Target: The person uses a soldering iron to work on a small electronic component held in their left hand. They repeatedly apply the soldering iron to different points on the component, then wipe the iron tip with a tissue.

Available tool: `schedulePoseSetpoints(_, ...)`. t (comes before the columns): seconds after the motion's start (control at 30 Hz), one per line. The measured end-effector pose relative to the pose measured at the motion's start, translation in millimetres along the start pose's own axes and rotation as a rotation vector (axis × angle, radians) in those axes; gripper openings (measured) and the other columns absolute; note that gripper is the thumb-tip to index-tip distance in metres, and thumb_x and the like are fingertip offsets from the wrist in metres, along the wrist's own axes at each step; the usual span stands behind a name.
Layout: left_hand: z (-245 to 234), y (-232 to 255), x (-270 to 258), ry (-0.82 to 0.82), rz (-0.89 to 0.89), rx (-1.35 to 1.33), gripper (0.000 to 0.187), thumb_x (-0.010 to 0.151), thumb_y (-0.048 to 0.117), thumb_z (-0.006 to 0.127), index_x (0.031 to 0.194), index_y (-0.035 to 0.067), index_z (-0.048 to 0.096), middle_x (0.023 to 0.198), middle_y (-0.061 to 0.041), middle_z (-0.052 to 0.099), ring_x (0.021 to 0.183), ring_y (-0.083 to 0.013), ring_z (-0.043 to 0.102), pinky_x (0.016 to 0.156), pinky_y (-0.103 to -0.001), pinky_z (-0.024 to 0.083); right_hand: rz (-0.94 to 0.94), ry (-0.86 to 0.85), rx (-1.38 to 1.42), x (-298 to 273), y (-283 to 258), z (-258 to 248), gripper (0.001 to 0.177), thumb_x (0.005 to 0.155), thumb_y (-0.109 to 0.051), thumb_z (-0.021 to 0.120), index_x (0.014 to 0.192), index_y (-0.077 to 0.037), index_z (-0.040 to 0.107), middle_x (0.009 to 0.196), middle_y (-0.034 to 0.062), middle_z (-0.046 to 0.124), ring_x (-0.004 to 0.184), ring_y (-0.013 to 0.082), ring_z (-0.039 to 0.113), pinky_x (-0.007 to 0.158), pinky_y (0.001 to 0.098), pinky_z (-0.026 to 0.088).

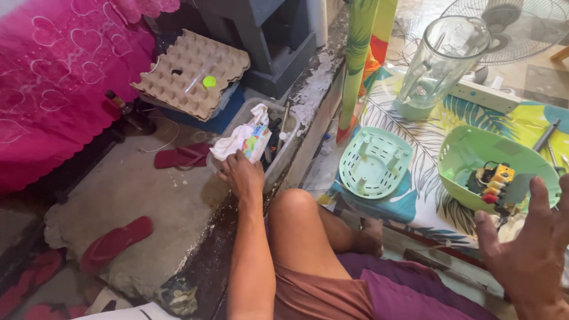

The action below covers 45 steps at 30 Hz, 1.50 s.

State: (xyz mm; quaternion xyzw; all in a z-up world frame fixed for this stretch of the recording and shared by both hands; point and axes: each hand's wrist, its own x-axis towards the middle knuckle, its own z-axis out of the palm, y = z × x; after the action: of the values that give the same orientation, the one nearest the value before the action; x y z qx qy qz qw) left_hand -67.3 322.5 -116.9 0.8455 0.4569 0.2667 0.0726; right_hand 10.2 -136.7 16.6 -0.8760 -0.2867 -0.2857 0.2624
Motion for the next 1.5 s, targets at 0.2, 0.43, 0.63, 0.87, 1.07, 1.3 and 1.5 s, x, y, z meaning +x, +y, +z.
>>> schedulePoseSetpoints(0.2, -19.9, 5.7, -5.2, 0.155, 0.199, -0.35, 0.036, 0.083, 0.012, 0.072, 0.117, -0.001, 0.068, 0.12, -0.019, 0.062, 0.118, -0.0383, 0.057, 0.106, -0.05, 0.044, -0.178, -0.044, -0.032, 2.6, -22.5, 10.4, 0.085, 0.077, -0.02, 0.083, 0.147, -0.002, 0.038, 0.156, 0.03, 0.023, 0.155, 0.0502, 0.018, 0.127, 0.0646, 0.027)
schedulePoseSetpoints(0.43, -95.5, 49.1, -47.7, 0.131, 0.707, -0.525, 0.046, 0.083, -0.001, 0.069, 0.128, -0.001, 0.062, 0.132, -0.02, 0.057, 0.138, -0.0423, 0.051, 0.119, -0.051, 0.042, -0.123, -0.228, 0.527, 2.3, -80.7, 58.6, 0.079, 0.083, -0.022, 0.077, 0.151, -0.007, 0.039, 0.162, 0.0235, 0.033, 0.151, 0.0415, 0.037, 0.12, 0.0473, 0.034)
schedulePoseSetpoints(0.63, -135.0, 85.4, -107.4, -0.036, 1.044, -0.63, 0.063, 0.07, 0.006, 0.079, 0.13, 0.01, 0.064, 0.141, -0.015, 0.057, 0.143, -0.0398, 0.046, 0.123, -0.053, 0.035, 0.478, -0.37, 1.402, 9.3, -86.2, 89.1, 0.086, 0.093, -0.013, 0.066, 0.164, -0.013, 0.016, 0.147, 0.0174, 0.054, 0.133, 0.0242, 0.052, 0.111, 0.0355, 0.04)
schedulePoseSetpoints(0.87, -115.1, 125.6, -147.4, -0.75, -0.126, -1.833, 0.074, 0.102, 0.019, 0.062, 0.163, 0.001, 0.025, 0.151, -0.016, 0.052, 0.135, -0.0236, 0.053, 0.111, -0.036, 0.044, 0.457, -0.353, 1.317, -5.9, -60.2, 67.8, 0.071, 0.094, -0.006, 0.066, 0.157, -0.009, 0.035, 0.135, 0.0141, 0.059, 0.121, 0.0183, 0.057, 0.104, 0.0346, 0.047)
schedulePoseSetpoints(1.07, -109.8, 147.9, -160.5, -0.724, 0.093, -1.535, 0.064, 0.099, 0.015, 0.061, 0.155, 0.012, 0.032, 0.132, -0.013, 0.065, 0.114, -0.0177, 0.064, 0.095, -0.031, 0.053, 0.061, -0.126, 0.586, 1.2, -41.8, 18.7, 0.052, 0.079, -0.011, 0.082, 0.128, -0.01, 0.063, 0.137, 0.0171, 0.058, 0.125, 0.0291, 0.06, 0.101, 0.0385, 0.052)
schedulePoseSetpoints(1.3, -114.1, 160.2, -194.0, -0.815, 0.098, -1.374, 0.035, 0.1, 0.02, 0.067, 0.131, 0.005, 0.058, 0.105, -0.009, 0.069, 0.094, -0.0145, 0.065, 0.082, -0.028, 0.056, 0.04, -0.098, 0.425, -11.4, -27.7, -16.7, 0.026, 0.078, -0.007, 0.083, 0.102, -0.012, 0.074, 0.13, 0.0122, 0.065, 0.108, 0.0265, 0.072, 0.085, 0.0346, 0.061)
schedulePoseSetpoints(1.5, -122.8, 177.8, -201.1, -0.901, 0.125, -1.41, 0.057, 0.08, 0.023, 0.083, 0.125, 0.007, 0.05, 0.101, -0.007, 0.07, 0.089, -0.0137, 0.069, 0.074, -0.028, 0.059, 0.079, -0.022, 0.652, -24.3, -11.2, -20.0, 0.022, 0.084, 0.003, 0.07, 0.104, -0.005, 0.071, 0.119, 0.0137, 0.071, 0.11, 0.0252, 0.072, 0.098, 0.0393, 0.054)
